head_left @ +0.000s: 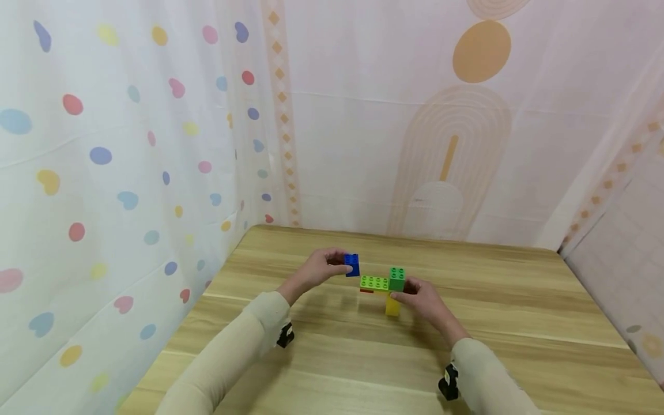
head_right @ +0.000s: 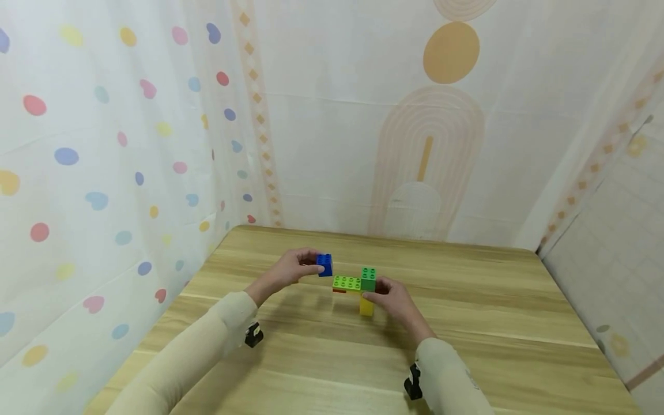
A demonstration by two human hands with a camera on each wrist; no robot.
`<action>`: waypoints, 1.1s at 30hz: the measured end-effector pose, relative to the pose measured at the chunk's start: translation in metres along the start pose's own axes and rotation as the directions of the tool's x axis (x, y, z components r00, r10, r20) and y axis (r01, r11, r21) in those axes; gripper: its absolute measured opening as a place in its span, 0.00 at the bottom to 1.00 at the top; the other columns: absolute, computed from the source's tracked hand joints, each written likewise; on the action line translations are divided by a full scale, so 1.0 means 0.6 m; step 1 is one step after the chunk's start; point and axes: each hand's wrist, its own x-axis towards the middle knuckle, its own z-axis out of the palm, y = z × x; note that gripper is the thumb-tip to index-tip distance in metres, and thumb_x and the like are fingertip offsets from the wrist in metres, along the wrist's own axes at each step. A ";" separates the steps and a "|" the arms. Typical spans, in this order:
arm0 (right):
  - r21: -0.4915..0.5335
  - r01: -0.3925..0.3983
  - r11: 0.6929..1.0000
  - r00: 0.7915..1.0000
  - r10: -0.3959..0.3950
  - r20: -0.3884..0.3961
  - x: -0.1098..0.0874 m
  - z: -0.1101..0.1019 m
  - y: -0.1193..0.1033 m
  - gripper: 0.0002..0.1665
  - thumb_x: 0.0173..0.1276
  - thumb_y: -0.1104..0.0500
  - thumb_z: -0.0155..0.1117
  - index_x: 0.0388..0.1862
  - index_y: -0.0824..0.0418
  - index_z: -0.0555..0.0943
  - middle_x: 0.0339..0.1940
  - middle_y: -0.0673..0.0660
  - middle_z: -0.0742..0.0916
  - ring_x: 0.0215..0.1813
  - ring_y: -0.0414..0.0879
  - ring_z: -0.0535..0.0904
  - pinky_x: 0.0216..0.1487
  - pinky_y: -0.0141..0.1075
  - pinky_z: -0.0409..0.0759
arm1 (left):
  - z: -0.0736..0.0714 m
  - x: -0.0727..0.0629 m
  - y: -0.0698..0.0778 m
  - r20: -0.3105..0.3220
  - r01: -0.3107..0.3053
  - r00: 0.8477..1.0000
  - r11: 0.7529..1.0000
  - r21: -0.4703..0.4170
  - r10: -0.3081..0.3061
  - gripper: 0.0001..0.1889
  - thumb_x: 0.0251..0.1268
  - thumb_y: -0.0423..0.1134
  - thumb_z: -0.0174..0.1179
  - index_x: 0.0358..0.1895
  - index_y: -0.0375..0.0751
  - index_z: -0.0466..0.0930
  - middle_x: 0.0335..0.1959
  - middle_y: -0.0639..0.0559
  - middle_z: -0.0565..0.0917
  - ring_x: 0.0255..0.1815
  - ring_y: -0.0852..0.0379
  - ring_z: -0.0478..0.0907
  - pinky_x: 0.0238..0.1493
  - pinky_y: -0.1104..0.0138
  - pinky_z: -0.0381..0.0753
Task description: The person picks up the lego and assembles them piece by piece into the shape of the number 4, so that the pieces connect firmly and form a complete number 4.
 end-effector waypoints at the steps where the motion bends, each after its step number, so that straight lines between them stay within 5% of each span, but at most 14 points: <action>1: -0.002 0.001 1.000 1.000 -0.001 0.001 0.000 0.000 0.000 0.22 0.65 0.53 0.72 0.56 0.59 0.82 0.46 0.52 0.86 0.46 0.46 0.77 0.49 0.40 0.74 | 0.001 0.000 0.000 0.001 0.001 1.000 1.000 -0.001 -0.001 0.17 0.66 0.39 0.67 0.55 0.37 0.81 0.46 0.46 0.84 0.46 0.52 0.80 0.56 0.45 0.75; 11: 0.008 0.016 1.000 1.000 -0.016 0.003 -0.001 -0.002 -0.003 0.24 0.67 0.56 0.71 0.59 0.62 0.80 0.48 0.54 0.86 0.46 0.46 0.77 0.49 0.41 0.75 | 0.006 0.001 0.002 0.004 0.010 1.000 1.000 0.027 -0.010 0.18 0.67 0.39 0.66 0.57 0.39 0.80 0.47 0.48 0.84 0.47 0.53 0.80 0.53 0.53 0.79; 25: -0.012 0.029 1.000 0.999 -0.029 -0.029 0.002 0.006 -0.002 0.22 0.66 0.55 0.71 0.57 0.62 0.83 0.49 0.54 0.87 0.46 0.45 0.78 0.49 0.39 0.75 | 0.008 0.002 0.009 0.031 0.008 0.999 1.000 -0.001 -0.008 0.19 0.67 0.41 0.66 0.58 0.39 0.80 0.48 0.47 0.83 0.48 0.52 0.79 0.57 0.45 0.74; 33: -0.004 0.005 1.000 0.999 -0.005 -0.034 0.003 0.009 0.004 0.21 0.66 0.54 0.72 0.56 0.59 0.84 0.49 0.53 0.87 0.49 0.46 0.78 0.54 0.42 0.75 | 0.012 0.004 0.026 0.044 -0.010 0.999 0.998 0.059 0.007 0.20 0.65 0.43 0.68 0.58 0.42 0.80 0.47 0.50 0.84 0.49 0.54 0.80 0.51 0.57 0.79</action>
